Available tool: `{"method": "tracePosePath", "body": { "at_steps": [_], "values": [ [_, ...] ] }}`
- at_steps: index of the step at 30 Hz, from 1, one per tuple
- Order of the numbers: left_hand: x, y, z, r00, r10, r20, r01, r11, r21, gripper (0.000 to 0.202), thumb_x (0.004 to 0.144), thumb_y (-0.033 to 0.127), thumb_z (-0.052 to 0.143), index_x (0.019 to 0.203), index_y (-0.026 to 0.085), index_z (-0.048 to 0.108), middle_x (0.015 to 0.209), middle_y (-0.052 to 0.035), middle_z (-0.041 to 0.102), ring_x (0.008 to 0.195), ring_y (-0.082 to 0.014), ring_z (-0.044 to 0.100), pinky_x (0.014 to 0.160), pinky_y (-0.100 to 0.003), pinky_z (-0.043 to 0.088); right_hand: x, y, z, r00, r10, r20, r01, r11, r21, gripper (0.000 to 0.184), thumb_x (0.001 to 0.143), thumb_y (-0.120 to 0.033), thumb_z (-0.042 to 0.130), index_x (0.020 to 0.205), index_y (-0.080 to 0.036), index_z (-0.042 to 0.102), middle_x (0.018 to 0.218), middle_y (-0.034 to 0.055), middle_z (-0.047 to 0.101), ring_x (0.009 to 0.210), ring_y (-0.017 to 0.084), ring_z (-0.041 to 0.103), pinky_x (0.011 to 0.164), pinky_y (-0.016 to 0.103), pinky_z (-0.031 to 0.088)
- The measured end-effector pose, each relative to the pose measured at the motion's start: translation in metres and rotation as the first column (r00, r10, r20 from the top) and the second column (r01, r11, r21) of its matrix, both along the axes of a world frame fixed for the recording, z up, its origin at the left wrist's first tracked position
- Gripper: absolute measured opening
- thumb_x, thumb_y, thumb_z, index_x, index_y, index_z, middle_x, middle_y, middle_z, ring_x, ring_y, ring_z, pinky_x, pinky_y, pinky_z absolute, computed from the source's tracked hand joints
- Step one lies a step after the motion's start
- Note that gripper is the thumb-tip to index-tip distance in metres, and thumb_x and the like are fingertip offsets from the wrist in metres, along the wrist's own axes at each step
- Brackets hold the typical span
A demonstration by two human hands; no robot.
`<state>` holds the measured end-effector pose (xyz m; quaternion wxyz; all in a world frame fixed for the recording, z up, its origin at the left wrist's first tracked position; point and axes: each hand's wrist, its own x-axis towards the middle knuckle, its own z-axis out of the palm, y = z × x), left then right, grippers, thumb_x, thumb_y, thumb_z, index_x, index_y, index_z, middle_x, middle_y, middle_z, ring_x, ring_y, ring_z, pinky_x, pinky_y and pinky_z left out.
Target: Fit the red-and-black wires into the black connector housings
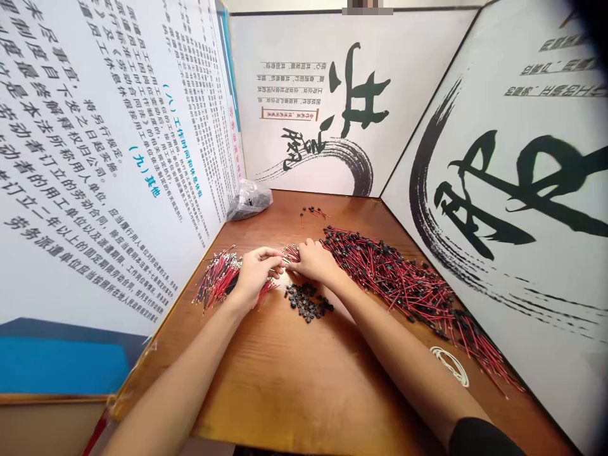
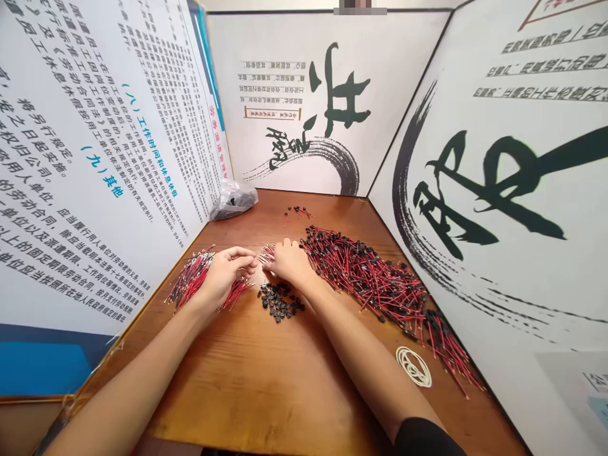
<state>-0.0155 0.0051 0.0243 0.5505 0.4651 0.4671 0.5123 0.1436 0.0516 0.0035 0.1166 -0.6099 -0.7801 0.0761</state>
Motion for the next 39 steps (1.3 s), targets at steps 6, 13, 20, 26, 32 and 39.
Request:
{"method": "tracePosePath", "body": {
  "at_steps": [6, 13, 20, 26, 32, 39],
  "values": [
    [-0.003, 0.004, -0.002, 1.0, 0.022, 0.001, -0.022, 1.0, -0.014, 0.018, 0.063, 0.021, 0.071, 0.077, 0.011, 0.067, 0.066, -0.0049, 0.068, 0.055, -0.0114, 0.059, 0.053, -0.022, 0.046, 0.001, 0.007, 0.003, 0.991, 0.094, 0.096, -0.089, 0.994, -0.062, 0.024, 0.088, -0.03, 0.058, 0.107, -0.016, 0.06, 0.115, 0.0159, 0.061, 0.104, 0.029, 0.058, 0.081, 0.035, 0.045],
    [0.0, 0.002, -0.002, 0.999, 0.011, -0.041, -0.012, 1.0, -0.012, 0.016, 0.063, 0.021, 0.07, 0.076, 0.012, 0.067, 0.065, -0.0045, 0.068, 0.055, -0.0116, 0.059, 0.052, -0.022, 0.045, 0.01, 0.014, 0.002, 0.992, 0.106, 0.07, -0.101, 0.992, -0.079, 0.018, 0.088, -0.013, 0.05, 0.101, -0.018, 0.061, 0.106, 0.0112, 0.067, 0.1, 0.024, 0.061, 0.078, 0.03, 0.042],
    [0.0, 0.004, -0.004, 0.993, 0.004, -0.118, -0.002, 1.0, 0.011, 0.016, 0.065, 0.021, 0.071, 0.077, 0.012, 0.068, 0.065, -0.0041, 0.068, 0.055, -0.0115, 0.058, 0.052, -0.023, 0.045, 0.018, 0.009, 0.003, 1.0, 0.008, 0.012, -0.007, 0.997, -0.079, 0.012, 0.085, -0.019, 0.054, 0.09, -0.021, 0.065, 0.101, 0.0104, 0.069, 0.091, 0.026, 0.064, 0.067, 0.031, 0.041],
    [0.002, 0.003, -0.003, 0.985, -0.013, -0.17, 0.02, 0.999, 0.039, 0.014, 0.065, 0.02, 0.07, 0.076, 0.012, 0.068, 0.065, -0.004, 0.067, 0.055, -0.0117, 0.058, 0.051, -0.022, 0.045, 0.022, 0.005, 0.006, 0.997, -0.057, -0.049, 0.054, 0.997, -0.053, 0.008, 0.081, -0.018, 0.059, 0.084, -0.022, 0.065, 0.094, 0.0081, 0.07, 0.085, 0.025, 0.064, 0.066, 0.03, 0.04],
    [0.002, 0.001, -0.002, 0.98, -0.048, -0.192, 0.055, 0.998, 0.032, 0.015, 0.067, 0.021, 0.068, 0.078, 0.012, 0.068, 0.066, -0.0043, 0.067, 0.056, -0.0122, 0.059, 0.052, -0.023, 0.045, 0.027, 0.001, 0.007, 0.986, -0.07, -0.15, 0.07, 0.998, -0.009, 0.008, 0.076, -0.014, 0.061, 0.074, -0.021, 0.061, 0.089, 0.0061, 0.069, 0.084, 0.023, 0.061, 0.065, 0.028, 0.038],
    [0.003, 0.0, -0.004, 0.961, -0.057, -0.271, 0.076, 0.995, 0.063, 0.011, 0.067, 0.017, 0.066, 0.077, 0.012, 0.068, 0.067, -0.0039, 0.066, 0.055, -0.0118, 0.057, 0.052, -0.023, 0.045, 0.036, -0.015, 0.007, 0.936, 0.005, -0.352, 0.011, 0.999, 0.042, 0.01, 0.079, -0.013, 0.057, 0.072, -0.02, 0.054, 0.073, -0.0002, 0.063, 0.069, 0.015, 0.056, 0.062, 0.024, 0.037]
  ]
}}
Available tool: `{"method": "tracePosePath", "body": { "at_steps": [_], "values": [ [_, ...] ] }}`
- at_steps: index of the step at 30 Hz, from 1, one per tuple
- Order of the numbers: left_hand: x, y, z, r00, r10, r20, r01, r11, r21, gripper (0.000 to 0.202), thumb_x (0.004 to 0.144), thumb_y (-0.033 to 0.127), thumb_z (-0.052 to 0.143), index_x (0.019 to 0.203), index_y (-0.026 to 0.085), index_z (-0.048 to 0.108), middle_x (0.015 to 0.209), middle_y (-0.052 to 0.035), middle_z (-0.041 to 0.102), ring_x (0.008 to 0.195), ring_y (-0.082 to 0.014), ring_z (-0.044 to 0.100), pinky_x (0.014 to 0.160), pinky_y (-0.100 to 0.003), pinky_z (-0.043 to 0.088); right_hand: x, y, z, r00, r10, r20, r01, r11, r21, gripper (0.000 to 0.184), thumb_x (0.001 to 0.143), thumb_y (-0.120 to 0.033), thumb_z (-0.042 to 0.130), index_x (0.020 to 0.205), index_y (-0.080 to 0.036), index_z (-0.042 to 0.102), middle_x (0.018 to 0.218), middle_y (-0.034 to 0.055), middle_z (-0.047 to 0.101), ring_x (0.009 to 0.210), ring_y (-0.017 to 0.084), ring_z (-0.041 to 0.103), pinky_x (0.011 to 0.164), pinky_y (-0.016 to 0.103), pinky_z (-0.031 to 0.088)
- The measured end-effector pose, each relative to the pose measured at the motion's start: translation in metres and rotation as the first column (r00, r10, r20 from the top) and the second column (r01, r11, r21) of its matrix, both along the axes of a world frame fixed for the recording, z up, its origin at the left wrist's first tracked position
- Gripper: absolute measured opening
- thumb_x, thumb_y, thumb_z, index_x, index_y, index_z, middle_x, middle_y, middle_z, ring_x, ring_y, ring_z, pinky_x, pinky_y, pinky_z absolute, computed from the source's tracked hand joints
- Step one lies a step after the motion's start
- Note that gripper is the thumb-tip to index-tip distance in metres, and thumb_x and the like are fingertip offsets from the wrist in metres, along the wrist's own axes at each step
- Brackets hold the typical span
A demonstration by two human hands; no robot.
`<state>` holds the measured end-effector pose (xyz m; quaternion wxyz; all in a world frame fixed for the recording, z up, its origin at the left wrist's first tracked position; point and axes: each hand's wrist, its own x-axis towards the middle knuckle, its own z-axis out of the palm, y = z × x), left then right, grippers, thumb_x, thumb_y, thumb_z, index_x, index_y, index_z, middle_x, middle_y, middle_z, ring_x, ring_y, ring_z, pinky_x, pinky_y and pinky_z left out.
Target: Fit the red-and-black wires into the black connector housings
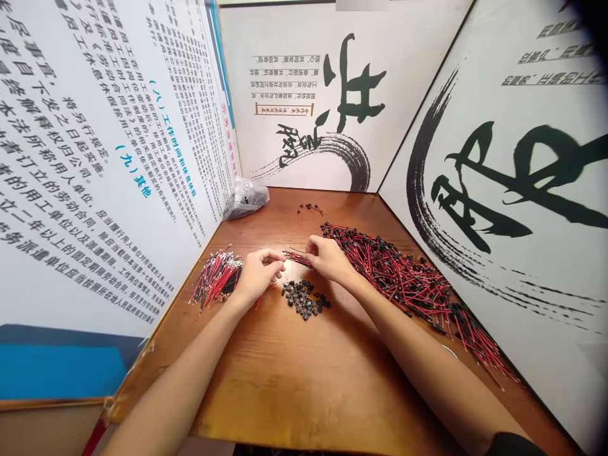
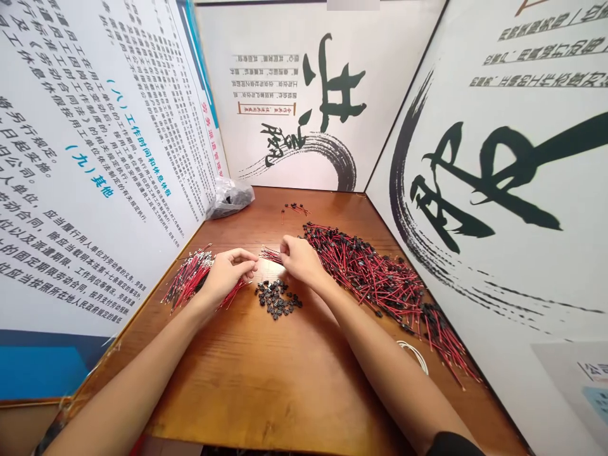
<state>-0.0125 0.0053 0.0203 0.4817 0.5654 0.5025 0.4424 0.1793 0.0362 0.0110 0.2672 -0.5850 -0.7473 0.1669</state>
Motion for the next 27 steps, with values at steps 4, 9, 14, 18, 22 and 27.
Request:
{"method": "tracePosePath", "body": {
  "at_steps": [4, 9, 14, 18, 22, 27],
  "values": [
    [0.003, -0.002, -0.002, 0.999, -0.041, -0.024, 0.041, 0.999, 0.013, 0.019, 0.067, 0.019, 0.07, 0.085, 0.013, 0.07, 0.073, -0.0034, 0.066, 0.057, -0.0124, 0.057, 0.049, -0.022, 0.045, 0.012, -0.029, 0.0, 0.992, 0.087, -0.09, -0.089, 0.996, -0.017, 0.014, 0.078, -0.017, 0.061, 0.069, -0.02, 0.051, 0.067, -0.0037, 0.059, 0.063, 0.013, 0.054, 0.06, 0.023, 0.038],
    [0.01, -0.006, -0.006, 0.982, -0.182, -0.057, 0.185, 0.982, 0.042, 0.023, 0.073, 0.025, 0.071, 0.093, 0.014, 0.071, 0.075, -0.0041, 0.067, 0.058, -0.0135, 0.058, 0.052, -0.024, 0.048, 0.027, -0.06, -0.005, 0.951, 0.132, -0.279, -0.15, 0.988, -0.042, 0.015, 0.076, -0.017, 0.061, 0.068, -0.02, 0.049, 0.063, -0.0045, 0.055, 0.06, 0.013, 0.05, 0.059, 0.025, 0.037],
    [0.018, -0.012, -0.009, 0.97, -0.226, -0.088, 0.226, 0.974, -0.012, 0.009, 0.073, 0.023, 0.068, 0.076, 0.014, 0.07, 0.059, -0.002, 0.063, 0.052, -0.0149, 0.058, 0.052, -0.026, 0.049, 0.025, -0.073, -0.012, 0.955, 0.112, -0.274, -0.128, 0.991, -0.041, 0.012, 0.077, -0.017, 0.062, 0.07, -0.019, 0.053, 0.068, -0.0032, 0.058, 0.064, 0.014, 0.053, 0.061, 0.025, 0.037],
    [0.027, -0.02, -0.008, 0.957, -0.252, -0.147, 0.256, 0.966, 0.013, 0.007, 0.075, 0.021, 0.066, 0.073, 0.016, 0.07, 0.059, -0.0017, 0.065, 0.052, -0.0153, 0.058, 0.053, -0.026, 0.047, 0.018, -0.079, -0.013, 0.952, 0.163, -0.259, -0.183, 0.982, -0.056, 0.009, 0.084, -0.017, 0.057, 0.076, -0.019, 0.062, 0.071, -0.0011, 0.065, 0.066, 0.014, 0.056, 0.061, 0.024, 0.038],
    [0.035, -0.03, -0.005, 0.935, -0.235, -0.263, 0.277, 0.951, 0.134, 0.008, 0.076, 0.018, 0.065, 0.075, 0.017, 0.073, 0.069, -0.0031, 0.071, 0.06, -0.016, 0.061, 0.06, -0.026, 0.046, 0.012, -0.084, -0.01, 0.96, 0.176, -0.217, -0.198, 0.976, -0.086, 0.021, 0.09, -0.016, 0.049, 0.077, -0.018, 0.065, 0.074, 0.0013, 0.068, 0.068, 0.015, 0.058, 0.062, 0.025, 0.038],
    [0.036, -0.032, -0.004, 0.899, -0.206, -0.387, 0.305, 0.928, 0.215, 0.011, 0.079, 0.014, 0.064, 0.077, 0.017, 0.075, 0.074, -0.0035, 0.074, 0.066, -0.0168, 0.064, 0.064, -0.026, 0.046, 0.011, -0.085, -0.008, 0.931, 0.172, -0.323, -0.24, 0.954, -0.182, 0.025, 0.087, -0.008, 0.046, 0.07, -0.017, 0.062, 0.066, -0.0001, 0.065, 0.063, 0.014, 0.058, 0.058, 0.023, 0.037]
  ]
}}
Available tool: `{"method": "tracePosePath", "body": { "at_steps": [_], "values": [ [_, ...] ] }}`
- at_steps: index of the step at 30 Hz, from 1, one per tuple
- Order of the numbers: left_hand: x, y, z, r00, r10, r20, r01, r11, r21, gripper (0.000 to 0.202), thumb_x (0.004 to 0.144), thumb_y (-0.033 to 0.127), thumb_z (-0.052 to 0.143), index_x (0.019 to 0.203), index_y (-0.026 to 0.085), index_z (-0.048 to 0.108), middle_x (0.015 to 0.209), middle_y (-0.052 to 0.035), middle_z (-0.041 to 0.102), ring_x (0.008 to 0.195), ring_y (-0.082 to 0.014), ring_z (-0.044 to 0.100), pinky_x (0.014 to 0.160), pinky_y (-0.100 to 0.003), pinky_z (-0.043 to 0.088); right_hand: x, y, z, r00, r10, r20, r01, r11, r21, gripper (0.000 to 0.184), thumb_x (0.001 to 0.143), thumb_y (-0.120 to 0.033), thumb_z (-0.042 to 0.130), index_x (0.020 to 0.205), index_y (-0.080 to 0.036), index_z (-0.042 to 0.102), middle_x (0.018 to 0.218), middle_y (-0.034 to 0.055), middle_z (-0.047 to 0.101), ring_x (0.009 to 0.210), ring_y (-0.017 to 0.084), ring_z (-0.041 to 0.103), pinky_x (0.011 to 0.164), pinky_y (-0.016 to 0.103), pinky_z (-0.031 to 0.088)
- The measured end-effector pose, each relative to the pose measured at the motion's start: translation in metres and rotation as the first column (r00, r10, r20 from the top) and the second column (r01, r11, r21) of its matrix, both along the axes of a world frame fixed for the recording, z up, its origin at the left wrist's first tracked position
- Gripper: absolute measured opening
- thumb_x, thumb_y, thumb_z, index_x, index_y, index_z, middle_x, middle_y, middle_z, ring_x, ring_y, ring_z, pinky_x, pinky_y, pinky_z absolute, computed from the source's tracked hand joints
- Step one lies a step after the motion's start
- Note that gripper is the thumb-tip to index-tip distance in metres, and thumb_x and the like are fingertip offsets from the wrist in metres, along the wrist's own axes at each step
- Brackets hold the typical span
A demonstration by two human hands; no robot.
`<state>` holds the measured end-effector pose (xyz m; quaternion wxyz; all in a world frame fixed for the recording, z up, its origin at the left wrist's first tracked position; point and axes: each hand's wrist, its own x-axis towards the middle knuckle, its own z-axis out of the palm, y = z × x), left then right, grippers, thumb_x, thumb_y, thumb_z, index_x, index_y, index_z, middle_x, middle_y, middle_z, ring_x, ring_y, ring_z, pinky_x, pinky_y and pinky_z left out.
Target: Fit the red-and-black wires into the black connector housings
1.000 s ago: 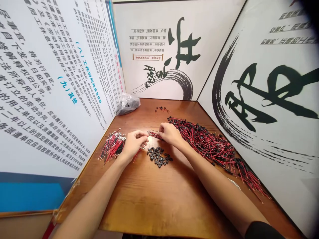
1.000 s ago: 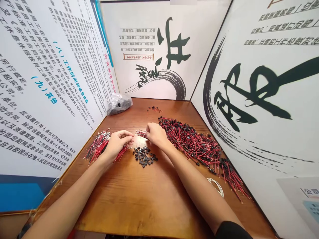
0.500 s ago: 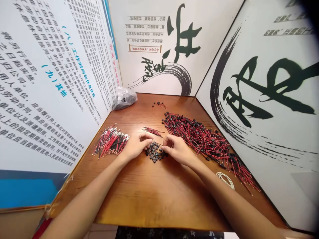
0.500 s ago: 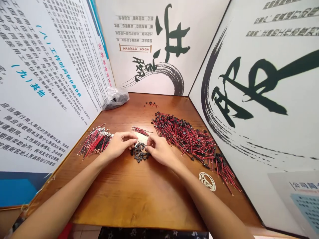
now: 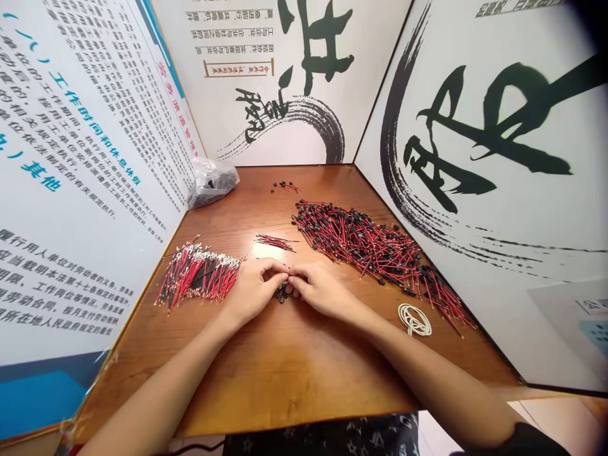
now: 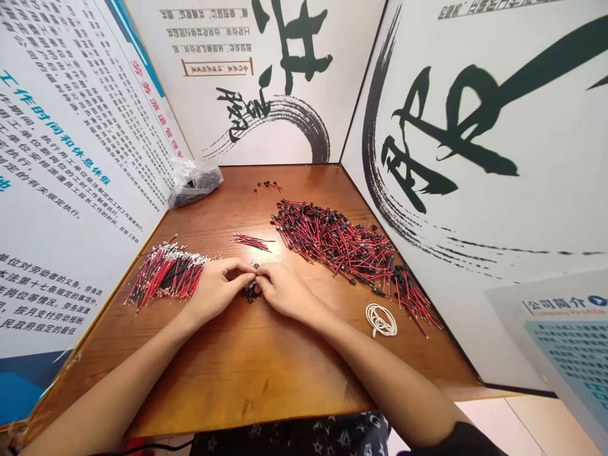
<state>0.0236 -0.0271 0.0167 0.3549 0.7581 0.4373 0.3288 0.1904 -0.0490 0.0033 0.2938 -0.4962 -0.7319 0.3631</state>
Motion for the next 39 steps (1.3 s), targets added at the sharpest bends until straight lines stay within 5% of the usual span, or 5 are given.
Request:
{"method": "tracePosePath", "body": {
  "at_steps": [7, 15, 32, 39],
  "values": [
    [-0.0007, -0.0002, -0.0015, 1.0, 0.02, 0.006, -0.02, 0.999, -0.032, 0.005, 0.077, 0.017, 0.068, 0.075, 0.016, 0.073, 0.071, -0.003, 0.072, 0.063, -0.0148, 0.061, 0.062, -0.025, 0.045, -0.0011, -0.0005, 0.0008, 0.969, -0.069, -0.238, 0.05, 0.995, -0.083, 0.018, 0.083, -0.012, 0.05, 0.084, -0.016, 0.067, 0.079, 0.0019, 0.068, 0.074, 0.015, 0.06, 0.067, 0.026, 0.044],
    [-0.0002, 0.0022, 0.0029, 0.93, 0.152, 0.334, -0.012, 0.922, -0.386, 0.017, 0.068, 0.027, 0.075, 0.071, 0.013, 0.066, 0.063, -0.0021, 0.065, 0.051, -0.0118, 0.055, 0.051, -0.024, 0.046, 0.0009, 0.0014, 0.0042, 0.74, -0.236, -0.63, 0.068, 0.958, -0.279, 0.016, 0.076, -0.032, 0.064, 0.07, -0.017, 0.064, 0.051, -0.005, 0.052, 0.043, 0.007, 0.039, 0.043, 0.022, 0.03],
    [0.0034, -0.0019, -0.0012, 0.928, 0.14, 0.344, 0.015, 0.911, -0.412, 0.02, 0.068, 0.027, 0.077, 0.073, 0.012, 0.065, 0.064, -0.001, 0.066, 0.053, -0.0104, 0.056, 0.053, -0.023, 0.047, 0.0027, 0.0008, -0.0013, 0.742, -0.266, -0.615, 0.012, 0.923, -0.384, 0.025, 0.07, -0.037, 0.077, 0.071, -0.017, 0.062, 0.048, -0.0062, 0.051, 0.041, 0.006, 0.037, 0.04, 0.021, 0.024],
    [-0.0019, 0.002, 0.0055, 0.982, 0.027, 0.186, 0.029, 0.957, -0.289, 0.012, 0.074, 0.023, 0.072, 0.077, 0.012, 0.068, 0.07, -0.0029, 0.068, 0.059, -0.0129, 0.057, 0.057, -0.025, 0.046, 0.0042, 0.0022, -0.0015, 0.762, -0.252, -0.596, 0.0, 0.921, -0.39, 0.021, 0.07, -0.034, 0.074, 0.07, -0.016, 0.064, 0.047, -0.0063, 0.049, 0.04, 0.005, 0.034, 0.041, 0.021, 0.023]
  ]
}}
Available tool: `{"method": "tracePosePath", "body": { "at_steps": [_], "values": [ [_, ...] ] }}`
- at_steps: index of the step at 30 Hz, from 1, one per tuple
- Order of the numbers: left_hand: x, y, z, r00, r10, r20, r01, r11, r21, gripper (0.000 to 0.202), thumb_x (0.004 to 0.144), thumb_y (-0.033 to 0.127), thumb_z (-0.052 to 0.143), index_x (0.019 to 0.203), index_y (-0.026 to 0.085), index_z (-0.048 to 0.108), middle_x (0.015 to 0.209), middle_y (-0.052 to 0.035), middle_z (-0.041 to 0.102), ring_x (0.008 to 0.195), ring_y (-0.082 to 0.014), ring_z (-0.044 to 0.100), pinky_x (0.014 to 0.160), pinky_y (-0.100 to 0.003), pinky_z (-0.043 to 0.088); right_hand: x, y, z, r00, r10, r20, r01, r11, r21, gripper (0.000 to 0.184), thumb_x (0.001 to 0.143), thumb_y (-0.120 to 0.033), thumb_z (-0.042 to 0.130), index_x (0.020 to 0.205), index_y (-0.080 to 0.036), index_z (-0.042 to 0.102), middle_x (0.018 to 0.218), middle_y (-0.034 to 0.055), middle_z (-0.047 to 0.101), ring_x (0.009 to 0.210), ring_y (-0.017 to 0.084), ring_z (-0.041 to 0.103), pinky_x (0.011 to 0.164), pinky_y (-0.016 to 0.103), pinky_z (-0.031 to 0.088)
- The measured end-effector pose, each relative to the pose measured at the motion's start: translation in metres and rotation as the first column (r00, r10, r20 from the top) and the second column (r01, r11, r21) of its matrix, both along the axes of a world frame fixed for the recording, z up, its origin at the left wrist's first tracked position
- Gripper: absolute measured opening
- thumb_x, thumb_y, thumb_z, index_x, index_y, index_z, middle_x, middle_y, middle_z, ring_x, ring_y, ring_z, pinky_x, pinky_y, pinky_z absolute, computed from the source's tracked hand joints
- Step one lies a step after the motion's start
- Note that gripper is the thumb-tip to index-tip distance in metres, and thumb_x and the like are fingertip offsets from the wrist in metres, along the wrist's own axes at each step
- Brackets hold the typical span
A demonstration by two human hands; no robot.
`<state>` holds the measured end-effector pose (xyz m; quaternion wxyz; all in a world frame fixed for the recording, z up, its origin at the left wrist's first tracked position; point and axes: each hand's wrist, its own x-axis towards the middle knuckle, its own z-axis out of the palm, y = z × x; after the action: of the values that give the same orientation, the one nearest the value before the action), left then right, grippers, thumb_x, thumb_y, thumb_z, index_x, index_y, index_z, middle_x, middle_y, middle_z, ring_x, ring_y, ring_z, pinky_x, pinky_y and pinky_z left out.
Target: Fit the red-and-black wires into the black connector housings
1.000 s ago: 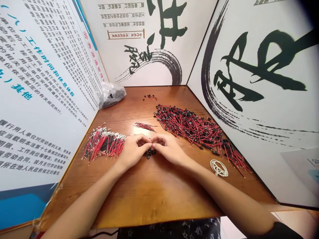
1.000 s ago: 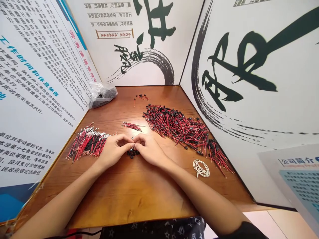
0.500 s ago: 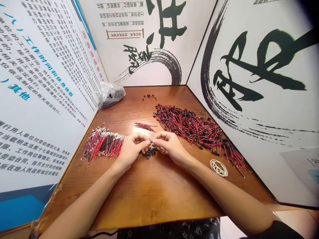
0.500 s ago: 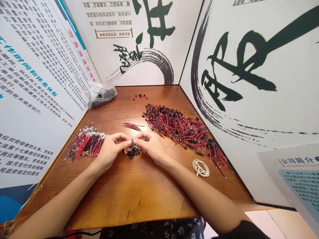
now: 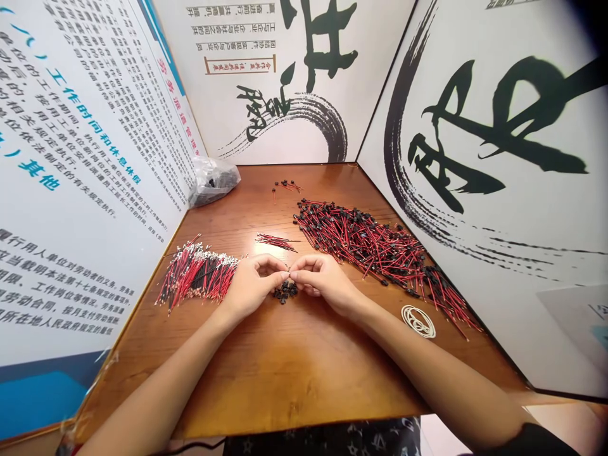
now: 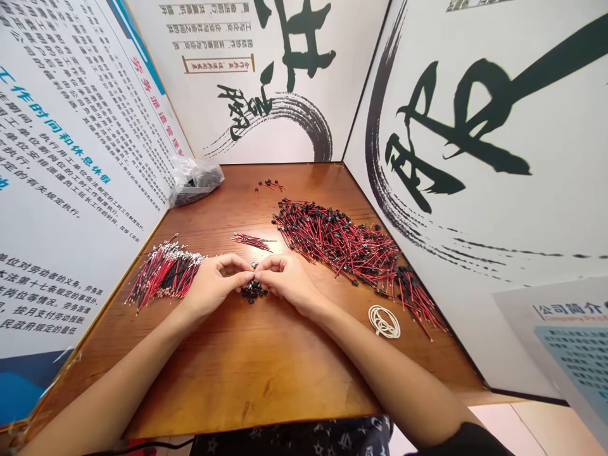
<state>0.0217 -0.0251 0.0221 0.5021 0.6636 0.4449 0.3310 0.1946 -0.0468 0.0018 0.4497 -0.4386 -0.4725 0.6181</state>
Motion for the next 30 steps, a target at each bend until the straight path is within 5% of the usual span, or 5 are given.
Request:
{"method": "tracePosePath", "body": {
  "at_steps": [4, 7, 10, 18, 30],
  "values": [
    [-0.006, 0.004, 0.001, 0.968, -0.026, -0.248, 0.105, 0.945, 0.31, 0.006, 0.081, 0.013, 0.063, 0.081, 0.014, 0.069, 0.078, -0.0047, 0.069, 0.072, -0.017, 0.06, 0.069, -0.03, 0.047, 0.003, 0.002, 0.0, 0.995, -0.029, 0.095, 0.024, 0.998, 0.058, 0.015, 0.07, -0.029, 0.07, 0.067, -0.016, 0.064, 0.05, -0.0051, 0.052, 0.042, 0.006, 0.036, 0.043, 0.022, 0.026],
    [-0.01, 0.008, -0.003, 0.892, -0.028, -0.451, 0.321, 0.741, 0.589, 0.015, 0.087, 0.008, 0.055, 0.09, 0.013, 0.069, 0.091, -0.0084, 0.067, 0.088, -0.0218, 0.056, 0.081, -0.036, 0.045, 0.005, 0.004, 0.001, 0.989, -0.065, 0.133, 0.05, 0.992, 0.114, 0.012, 0.07, -0.026, 0.067, 0.065, -0.016, 0.063, 0.051, -0.0051, 0.052, 0.044, 0.007, 0.038, 0.046, 0.023, 0.029],
    [-0.013, 0.01, -0.008, 0.807, -0.055, -0.587, 0.485, 0.629, 0.608, 0.023, 0.09, 0.006, 0.049, 0.1, 0.013, 0.068, 0.098, -0.01, 0.065, 0.092, -0.0229, 0.052, 0.084, -0.038, 0.045, 0.007, 0.004, 0.0, 0.986, -0.076, 0.146, 0.053, 0.987, 0.15, 0.012, 0.07, -0.027, 0.066, 0.065, -0.016, 0.063, 0.055, -0.0037, 0.055, 0.048, 0.008, 0.043, 0.049, 0.023, 0.033],
    [-0.012, 0.011, -0.011, 0.704, -0.097, -0.704, 0.598, 0.616, 0.513, 0.023, 0.093, 0.01, 0.05, 0.101, 0.019, 0.07, 0.103, -0.0077, 0.065, 0.093, -0.0228, 0.052, 0.08, -0.037, 0.044, 0.008, 0.007, -0.003, 0.984, -0.083, 0.156, 0.055, 0.983, 0.176, 0.013, 0.069, -0.027, 0.066, 0.064, -0.016, 0.061, 0.058, -0.0032, 0.056, 0.053, 0.009, 0.046, 0.053, 0.024, 0.036],
    [-0.012, 0.009, -0.008, 0.89, -0.11, -0.442, 0.389, 0.688, 0.613, 0.012, 0.089, 0.01, 0.056, 0.088, 0.016, 0.066, 0.085, -0.0044, 0.065, 0.082, -0.0171, 0.058, 0.077, -0.03, 0.046, 0.011, 0.008, -0.004, 0.975, -0.08, 0.209, 0.031, 0.973, 0.227, 0.007, 0.068, -0.022, 0.062, 0.066, -0.016, 0.062, 0.063, -0.0013, 0.06, 0.058, 0.011, 0.051, 0.057, 0.025, 0.04]
  ]
}}
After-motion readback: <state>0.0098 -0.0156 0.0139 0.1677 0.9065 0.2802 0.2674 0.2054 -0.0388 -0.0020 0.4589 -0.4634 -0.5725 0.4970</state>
